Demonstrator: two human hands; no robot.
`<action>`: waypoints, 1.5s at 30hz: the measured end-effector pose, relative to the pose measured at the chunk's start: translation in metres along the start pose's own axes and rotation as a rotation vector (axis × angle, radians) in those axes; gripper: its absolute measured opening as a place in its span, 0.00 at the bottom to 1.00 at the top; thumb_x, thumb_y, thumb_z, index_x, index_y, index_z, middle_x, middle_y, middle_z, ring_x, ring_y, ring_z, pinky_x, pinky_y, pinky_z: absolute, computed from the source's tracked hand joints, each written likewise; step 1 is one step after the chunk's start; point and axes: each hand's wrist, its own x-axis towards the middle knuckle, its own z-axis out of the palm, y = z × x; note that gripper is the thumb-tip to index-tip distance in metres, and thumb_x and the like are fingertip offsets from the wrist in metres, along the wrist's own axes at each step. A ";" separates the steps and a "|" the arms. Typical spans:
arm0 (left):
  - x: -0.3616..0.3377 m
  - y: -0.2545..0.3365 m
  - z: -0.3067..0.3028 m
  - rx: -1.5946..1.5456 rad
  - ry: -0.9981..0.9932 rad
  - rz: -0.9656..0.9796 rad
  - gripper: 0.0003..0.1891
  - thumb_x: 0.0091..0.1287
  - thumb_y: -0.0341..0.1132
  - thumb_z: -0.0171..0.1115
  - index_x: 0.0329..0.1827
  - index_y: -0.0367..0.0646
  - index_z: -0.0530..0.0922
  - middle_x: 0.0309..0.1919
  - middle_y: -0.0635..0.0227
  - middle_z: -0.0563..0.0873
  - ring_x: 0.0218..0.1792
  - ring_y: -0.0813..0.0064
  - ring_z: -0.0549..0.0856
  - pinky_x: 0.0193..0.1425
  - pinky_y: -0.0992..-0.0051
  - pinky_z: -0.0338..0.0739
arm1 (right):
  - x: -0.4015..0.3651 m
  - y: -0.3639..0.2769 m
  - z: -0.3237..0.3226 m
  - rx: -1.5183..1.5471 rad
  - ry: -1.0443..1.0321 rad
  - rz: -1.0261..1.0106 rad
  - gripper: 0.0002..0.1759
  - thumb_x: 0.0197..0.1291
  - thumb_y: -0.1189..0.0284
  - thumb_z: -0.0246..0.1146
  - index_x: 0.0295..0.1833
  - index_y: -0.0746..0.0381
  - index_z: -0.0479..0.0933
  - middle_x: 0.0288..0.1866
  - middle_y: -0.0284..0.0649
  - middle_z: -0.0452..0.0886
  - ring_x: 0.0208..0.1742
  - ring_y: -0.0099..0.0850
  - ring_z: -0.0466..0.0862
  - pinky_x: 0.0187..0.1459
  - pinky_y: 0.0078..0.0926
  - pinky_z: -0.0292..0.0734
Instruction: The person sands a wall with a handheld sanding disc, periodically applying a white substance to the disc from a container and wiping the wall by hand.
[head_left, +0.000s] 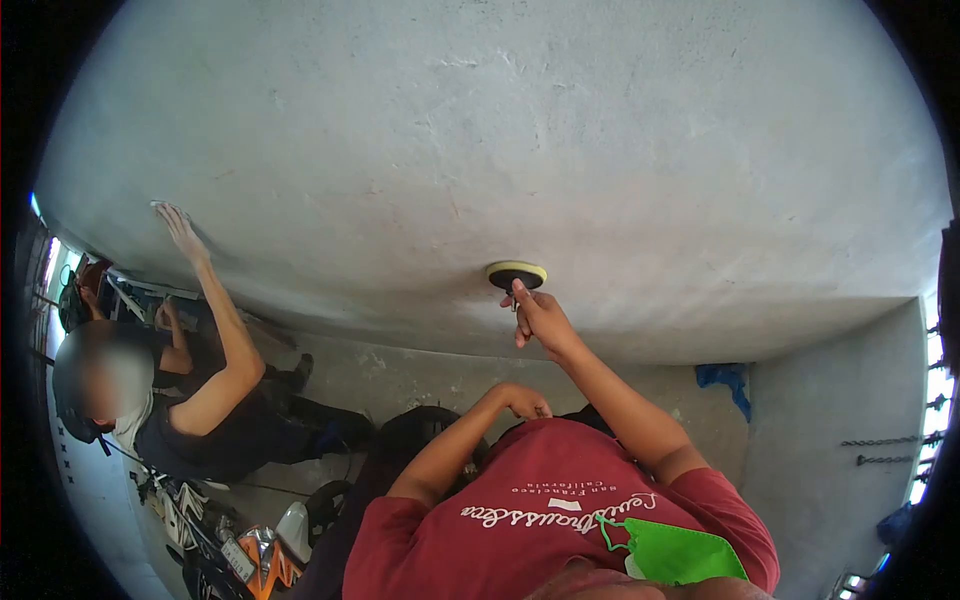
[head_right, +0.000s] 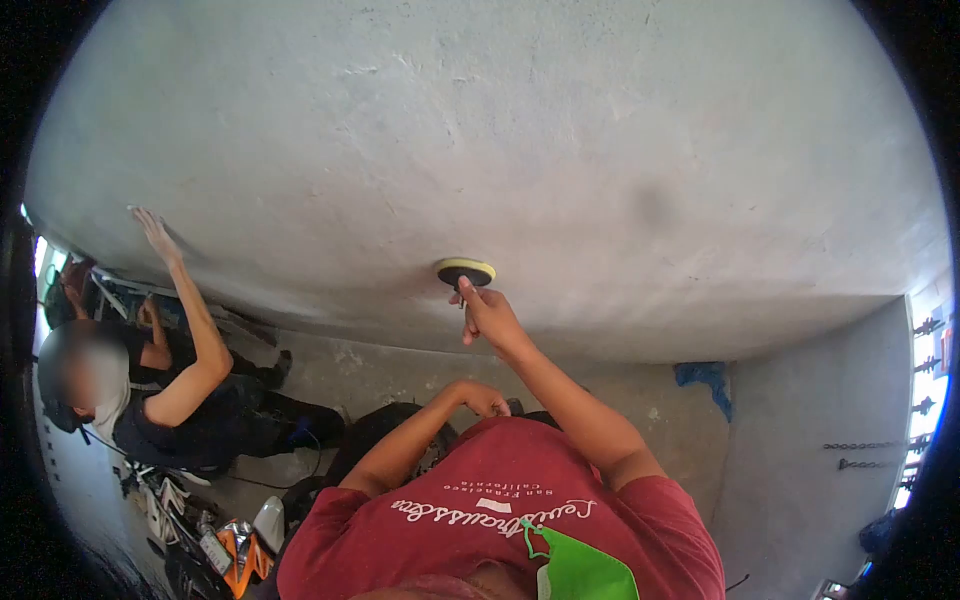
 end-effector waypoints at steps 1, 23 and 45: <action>0.000 -0.003 0.004 -0.049 -0.002 -0.002 0.17 0.64 0.35 0.64 0.56 0.48 0.81 0.38 0.75 0.85 0.34 0.81 0.78 0.40 0.77 0.72 | -0.006 -0.014 0.004 0.037 -0.021 -0.023 0.36 0.72 0.43 0.49 0.28 0.67 0.73 0.15 0.34 0.66 0.13 0.25 0.73 0.23 0.23 0.71; -0.020 0.037 0.020 0.001 0.215 0.074 0.09 0.58 0.31 0.60 0.41 0.41 0.81 0.27 0.77 0.81 0.25 0.80 0.74 0.27 0.73 0.69 | -0.022 -0.057 0.013 0.135 -0.088 -0.046 0.37 0.70 0.42 0.52 0.46 0.72 0.77 0.12 0.28 0.62 0.11 0.24 0.72 0.20 0.20 0.67; -0.052 -0.007 0.005 -0.603 0.321 0.061 0.15 0.75 0.46 0.56 0.50 0.44 0.80 0.25 0.83 0.76 0.22 0.89 0.66 0.24 0.83 0.59 | 0.004 0.053 -0.017 -0.084 0.072 0.217 0.36 0.69 0.43 0.54 0.51 0.72 0.77 0.13 0.27 0.62 0.12 0.23 0.71 0.21 0.22 0.68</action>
